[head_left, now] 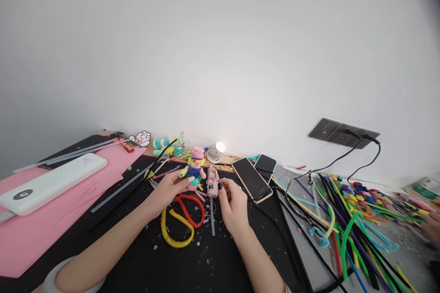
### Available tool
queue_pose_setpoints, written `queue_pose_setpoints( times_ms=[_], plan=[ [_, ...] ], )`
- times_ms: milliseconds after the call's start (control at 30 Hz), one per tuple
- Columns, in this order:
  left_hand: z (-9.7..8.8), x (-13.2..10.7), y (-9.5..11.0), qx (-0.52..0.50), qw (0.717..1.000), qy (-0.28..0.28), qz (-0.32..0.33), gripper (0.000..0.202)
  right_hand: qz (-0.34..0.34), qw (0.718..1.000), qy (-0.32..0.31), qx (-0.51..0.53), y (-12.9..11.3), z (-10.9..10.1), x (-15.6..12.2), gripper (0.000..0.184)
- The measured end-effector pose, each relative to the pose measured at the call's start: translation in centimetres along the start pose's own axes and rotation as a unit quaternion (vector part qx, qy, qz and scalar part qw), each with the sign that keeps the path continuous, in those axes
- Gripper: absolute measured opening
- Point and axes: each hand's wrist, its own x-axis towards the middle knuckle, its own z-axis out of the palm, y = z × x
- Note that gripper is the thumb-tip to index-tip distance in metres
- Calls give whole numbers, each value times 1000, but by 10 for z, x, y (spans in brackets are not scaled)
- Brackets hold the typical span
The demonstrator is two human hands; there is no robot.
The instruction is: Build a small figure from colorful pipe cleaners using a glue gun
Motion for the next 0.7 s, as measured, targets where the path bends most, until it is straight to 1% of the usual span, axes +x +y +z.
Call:
queue_pose_setpoints(
  times_ms=[133,267,467,700],
  plan=[
    [-9,6,-3,-13,998,54,-11,48,32,999,8,-19,4,-1,2,27],
    [-12,9,-1,22,996,87,6,54,39,999,0,-16,6,0,4,31],
    [-17,14,1,117,986,85,78,53,37,999,-4,-31,7,1,4,35],
    [-31,28,-13,177,973,100,113,56,33,999,-1,-31,8,2,4,36]
  ],
)
